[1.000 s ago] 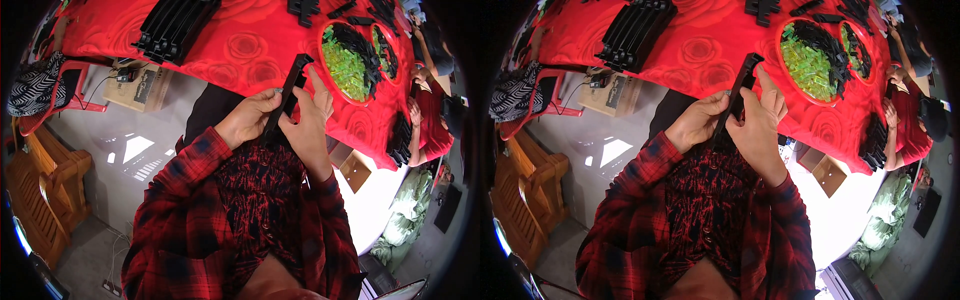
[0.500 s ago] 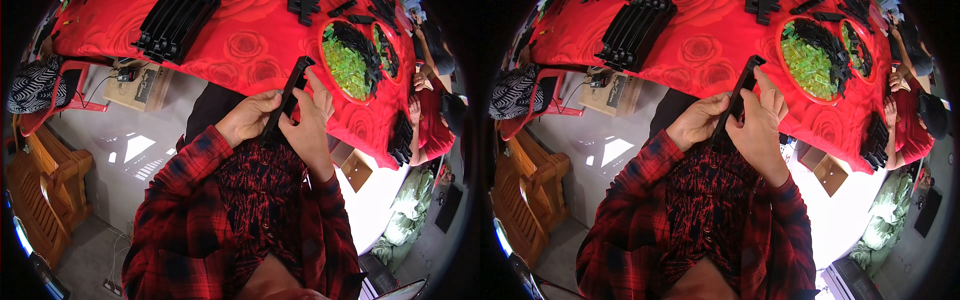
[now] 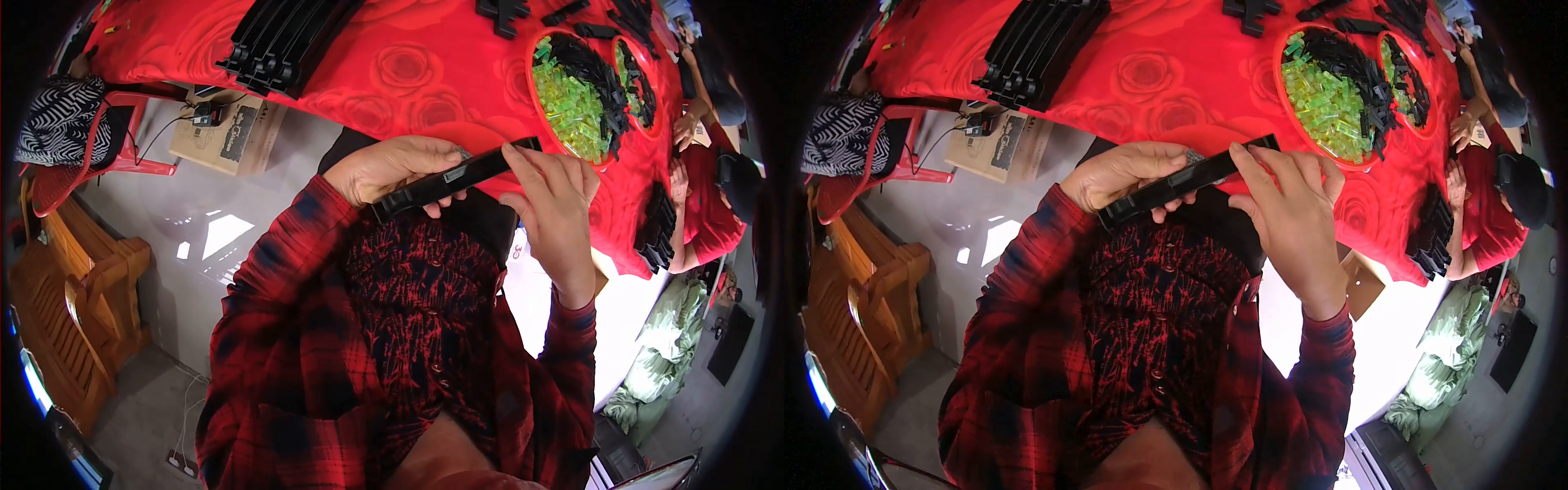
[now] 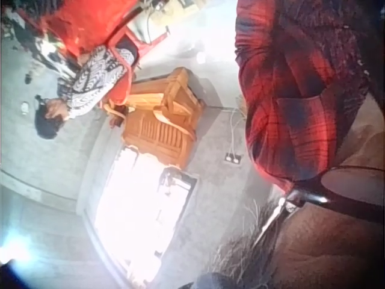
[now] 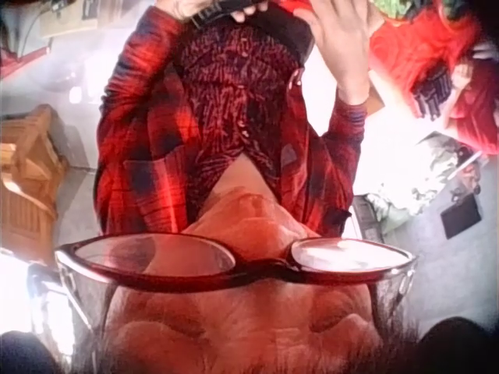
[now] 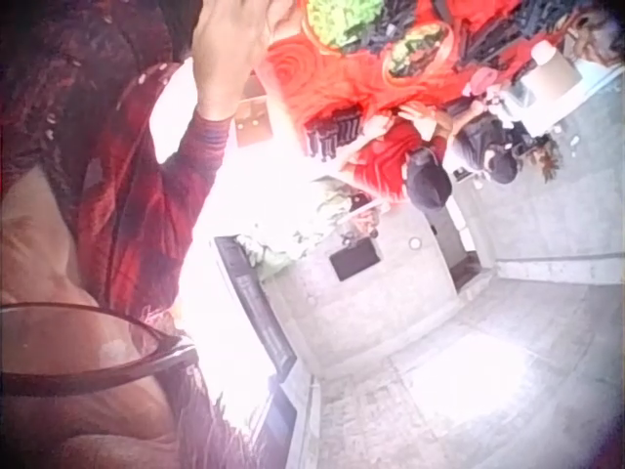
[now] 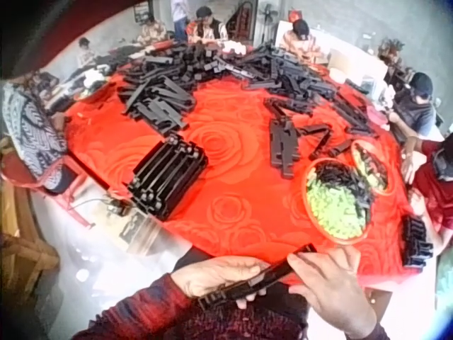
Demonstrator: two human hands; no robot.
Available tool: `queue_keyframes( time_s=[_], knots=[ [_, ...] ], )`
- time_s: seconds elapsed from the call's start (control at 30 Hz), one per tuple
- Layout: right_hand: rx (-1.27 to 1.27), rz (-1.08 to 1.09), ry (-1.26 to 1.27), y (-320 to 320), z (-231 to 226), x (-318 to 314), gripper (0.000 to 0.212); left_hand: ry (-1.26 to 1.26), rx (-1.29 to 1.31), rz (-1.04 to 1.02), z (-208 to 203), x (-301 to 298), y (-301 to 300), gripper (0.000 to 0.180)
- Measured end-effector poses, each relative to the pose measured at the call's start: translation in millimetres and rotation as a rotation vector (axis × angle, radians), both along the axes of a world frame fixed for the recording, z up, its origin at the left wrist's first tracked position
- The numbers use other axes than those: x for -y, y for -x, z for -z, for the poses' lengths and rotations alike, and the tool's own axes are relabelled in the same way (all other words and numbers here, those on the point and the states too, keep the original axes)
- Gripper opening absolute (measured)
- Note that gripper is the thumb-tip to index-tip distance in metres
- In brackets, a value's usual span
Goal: The person assembles bubble levels by holding plastic housings and inserting green level vials into them by hand.
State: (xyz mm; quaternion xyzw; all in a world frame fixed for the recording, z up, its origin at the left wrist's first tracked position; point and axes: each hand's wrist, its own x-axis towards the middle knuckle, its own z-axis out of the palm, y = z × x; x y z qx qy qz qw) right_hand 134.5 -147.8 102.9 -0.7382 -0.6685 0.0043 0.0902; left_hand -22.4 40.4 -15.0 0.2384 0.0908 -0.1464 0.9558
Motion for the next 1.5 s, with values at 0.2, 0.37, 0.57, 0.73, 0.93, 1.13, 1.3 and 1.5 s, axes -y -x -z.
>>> queue_keyframes(
  time_s=[0.2,0.37,0.57,0.73,0.93,1.13,1.3,1.5],
  knots=[
    [-0.191,0.183,-0.221,25.6,24.7,-2.2,0.034,-0.063,-0.036,-0.114,-10.6,15.1,-3.7,0.033],
    [-0.234,0.219,-0.178,38.1,37.7,-17.9,0.039,-0.045,-0.054,-0.26,-8.0,25.8,-5.7,0.034],
    [-0.257,0.285,-0.184,43.0,41.8,-25.3,0.037,-0.085,-0.06,-0.406,-12.7,33.1,-10.4,0.028],
    [-0.193,0.329,-0.212,47.6,45.3,-26.0,0.031,-0.069,-0.006,-0.398,-9.1,32.7,-10.1,0.026],
    [0.083,0.258,-0.425,52.9,52.4,-29.0,0.024,-0.021,-0.054,-0.477,-5.2,34.6,-12.5,0.026],
    [0.068,0.26,-0.446,44.1,47.6,-26.3,0.023,-0.014,-0.027,-0.365,-8.3,30.4,-8.9,0.032],
    [0.026,0.263,-0.461,36.1,49.9,-24.3,0.021,-0.072,-0.049,-0.28,-4.3,27.5,-6.6,0.036],
    [-0.02,0.265,-0.442,33.7,46.1,-23.8,0.02,-0.033,0.015,-0.295,-12.9,26.0,-7.1,0.038]
  ],
)
